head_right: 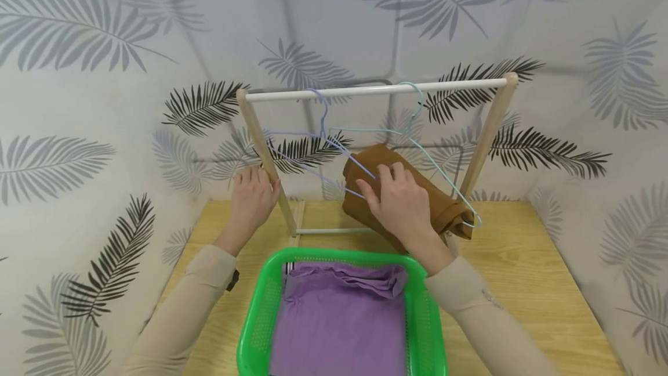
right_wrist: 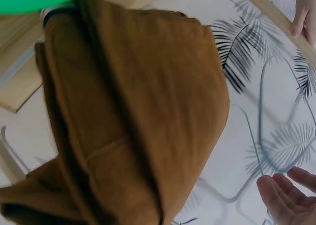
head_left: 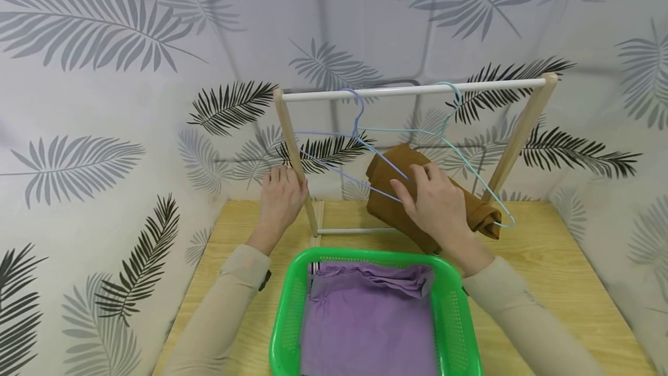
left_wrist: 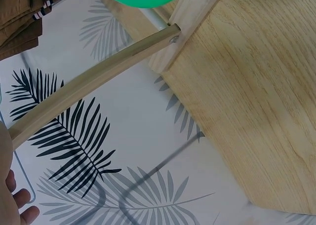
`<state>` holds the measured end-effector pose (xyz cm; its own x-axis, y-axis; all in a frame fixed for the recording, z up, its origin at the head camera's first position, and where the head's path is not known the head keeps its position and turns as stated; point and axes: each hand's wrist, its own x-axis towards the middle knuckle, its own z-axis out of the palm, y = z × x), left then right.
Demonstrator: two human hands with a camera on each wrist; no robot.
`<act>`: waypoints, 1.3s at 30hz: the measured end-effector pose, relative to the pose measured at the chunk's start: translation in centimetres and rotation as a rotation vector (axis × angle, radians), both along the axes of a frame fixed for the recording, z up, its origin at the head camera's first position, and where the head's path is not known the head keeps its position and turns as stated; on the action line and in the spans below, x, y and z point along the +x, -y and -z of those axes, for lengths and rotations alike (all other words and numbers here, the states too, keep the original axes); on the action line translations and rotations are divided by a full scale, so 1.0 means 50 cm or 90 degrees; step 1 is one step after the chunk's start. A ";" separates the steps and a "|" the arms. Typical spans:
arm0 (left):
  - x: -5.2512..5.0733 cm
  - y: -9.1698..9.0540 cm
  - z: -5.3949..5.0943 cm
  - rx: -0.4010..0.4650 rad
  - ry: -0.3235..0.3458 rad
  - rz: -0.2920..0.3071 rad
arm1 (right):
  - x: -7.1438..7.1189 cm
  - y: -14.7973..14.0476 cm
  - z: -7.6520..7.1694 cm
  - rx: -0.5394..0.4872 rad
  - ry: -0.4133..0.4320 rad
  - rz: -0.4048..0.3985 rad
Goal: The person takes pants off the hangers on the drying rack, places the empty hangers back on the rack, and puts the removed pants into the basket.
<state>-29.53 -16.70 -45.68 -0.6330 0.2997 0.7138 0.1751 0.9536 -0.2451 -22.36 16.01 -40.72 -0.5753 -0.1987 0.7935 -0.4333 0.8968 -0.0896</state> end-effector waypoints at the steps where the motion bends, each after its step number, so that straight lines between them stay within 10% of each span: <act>1: 0.000 0.000 0.000 0.002 0.002 0.000 | -0.001 -0.008 -0.003 0.006 -0.010 0.002; 19: 0.000 -0.001 -0.001 0.012 0.009 0.001 | -0.029 -0.137 -0.057 0.003 -0.164 0.008; 39: 0.001 -0.005 0.000 0.017 0.022 -0.004 | -0.027 -0.193 0.023 -0.019 -0.063 0.107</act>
